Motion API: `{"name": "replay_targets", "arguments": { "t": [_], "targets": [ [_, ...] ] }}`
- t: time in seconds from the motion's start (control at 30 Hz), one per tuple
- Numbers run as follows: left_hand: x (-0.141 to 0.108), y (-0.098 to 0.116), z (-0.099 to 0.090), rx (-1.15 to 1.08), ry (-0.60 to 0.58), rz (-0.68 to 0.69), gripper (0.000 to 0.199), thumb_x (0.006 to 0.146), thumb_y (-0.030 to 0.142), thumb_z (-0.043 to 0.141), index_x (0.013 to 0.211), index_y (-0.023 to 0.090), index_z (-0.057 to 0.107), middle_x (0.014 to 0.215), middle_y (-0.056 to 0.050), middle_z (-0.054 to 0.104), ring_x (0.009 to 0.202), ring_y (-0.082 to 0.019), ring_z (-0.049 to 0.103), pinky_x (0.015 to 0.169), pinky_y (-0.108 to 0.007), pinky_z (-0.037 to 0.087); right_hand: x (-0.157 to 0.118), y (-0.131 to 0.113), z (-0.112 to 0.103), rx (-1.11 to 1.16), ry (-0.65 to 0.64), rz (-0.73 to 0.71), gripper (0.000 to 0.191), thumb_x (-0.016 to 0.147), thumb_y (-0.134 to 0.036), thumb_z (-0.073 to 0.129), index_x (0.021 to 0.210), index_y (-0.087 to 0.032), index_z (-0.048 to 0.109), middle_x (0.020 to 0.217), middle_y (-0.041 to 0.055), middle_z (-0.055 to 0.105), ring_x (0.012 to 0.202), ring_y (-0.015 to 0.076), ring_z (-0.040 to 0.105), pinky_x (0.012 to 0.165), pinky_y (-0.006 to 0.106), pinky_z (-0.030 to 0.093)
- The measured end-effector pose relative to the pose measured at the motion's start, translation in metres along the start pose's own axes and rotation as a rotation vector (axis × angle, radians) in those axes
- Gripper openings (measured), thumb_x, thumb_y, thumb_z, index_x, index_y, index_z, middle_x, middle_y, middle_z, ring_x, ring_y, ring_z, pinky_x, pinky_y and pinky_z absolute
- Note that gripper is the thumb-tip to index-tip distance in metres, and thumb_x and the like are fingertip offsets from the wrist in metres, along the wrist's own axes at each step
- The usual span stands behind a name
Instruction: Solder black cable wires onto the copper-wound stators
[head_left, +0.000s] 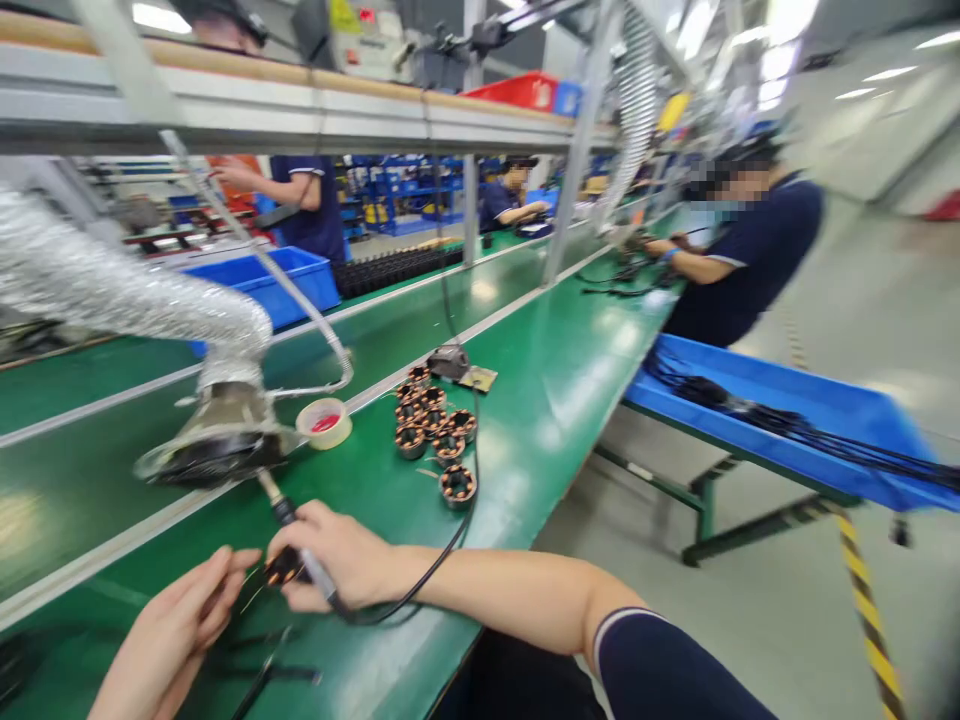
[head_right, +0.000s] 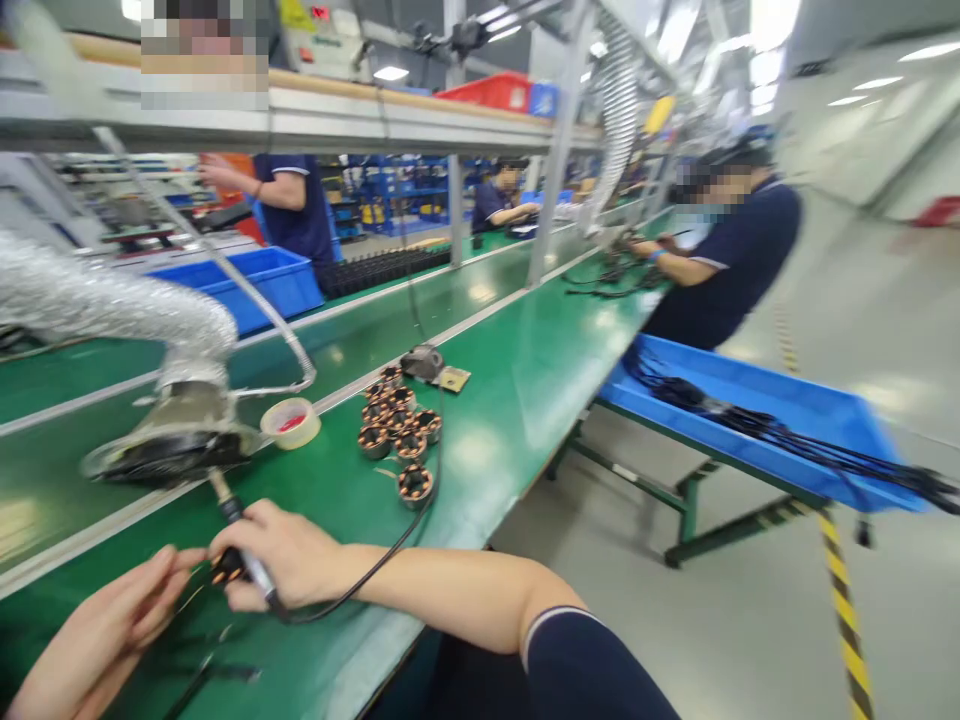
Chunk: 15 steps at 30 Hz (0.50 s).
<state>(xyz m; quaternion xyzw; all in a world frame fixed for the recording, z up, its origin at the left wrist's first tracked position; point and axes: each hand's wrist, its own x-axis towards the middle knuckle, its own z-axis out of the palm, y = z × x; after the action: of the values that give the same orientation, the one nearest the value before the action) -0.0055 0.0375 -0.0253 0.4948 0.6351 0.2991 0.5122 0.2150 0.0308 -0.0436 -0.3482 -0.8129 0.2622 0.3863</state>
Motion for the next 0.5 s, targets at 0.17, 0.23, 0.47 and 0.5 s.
{"name": "replay_targets", "arguments": {
  "t": [0.17, 0.23, 0.47, 0.5],
  "targets": [
    [-0.024, 0.019, -0.013, -0.014, -0.188, 0.089, 0.048, 0.076, 0.059, 0.07, 0.088, 0.012, 0.072, 0.063, 0.0, 0.054, 0.048, -0.006, 0.031, 0.044, -0.02, 0.02, 0.007, -0.002, -0.004, 0.104, 0.038, -0.048, 0.044, 0.075, -0.014, 0.067, 0.116, -0.025, 0.053, 0.111, 0.0043, 0.047, 0.088, 0.0139, 0.055, 0.083, 0.027, 0.05],
    [-0.024, 0.018, -0.016, 0.012, -0.243, 0.098, 0.043, 0.075, 0.052, 0.075, 0.088, 0.011, 0.073, 0.065, 0.0, 0.057, 0.049, -0.005, 0.03, 0.046, -0.021, 0.015, 0.01, -0.001, -0.004, 0.132, 0.043, -0.058, 0.044, 0.076, -0.01, 0.065, 0.116, -0.024, 0.053, 0.11, 0.0042, 0.047, 0.088, 0.0143, 0.056, 0.082, 0.028, 0.05],
    [-0.015, 0.01, -0.005, -0.249, -0.275, 0.102, 0.035, 0.079, 0.045, 0.074, 0.085, 0.011, 0.068, 0.066, 0.001, 0.057, 0.045, -0.002, 0.023, 0.044, -0.023, 0.009, 0.011, -0.003, 0.001, 0.114, 0.054, -0.042, 0.043, 0.077, -0.008, 0.064, 0.115, -0.025, 0.051, 0.107, 0.0034, 0.049, 0.09, 0.0153, 0.057, 0.083, 0.029, 0.051],
    [-0.014, 0.01, -0.002, -0.288, -0.277, 0.106, 0.034, 0.08, 0.044, 0.073, 0.084, 0.011, 0.067, 0.066, 0.002, 0.055, 0.045, -0.002, 0.022, 0.044, -0.023, 0.008, 0.012, -0.003, 0.001, 0.109, 0.057, -0.043, 0.042, 0.077, -0.009, 0.064, 0.114, -0.025, 0.052, 0.107, 0.0033, 0.049, 0.09, 0.0152, 0.057, 0.083, 0.029, 0.051]
  ]
}}
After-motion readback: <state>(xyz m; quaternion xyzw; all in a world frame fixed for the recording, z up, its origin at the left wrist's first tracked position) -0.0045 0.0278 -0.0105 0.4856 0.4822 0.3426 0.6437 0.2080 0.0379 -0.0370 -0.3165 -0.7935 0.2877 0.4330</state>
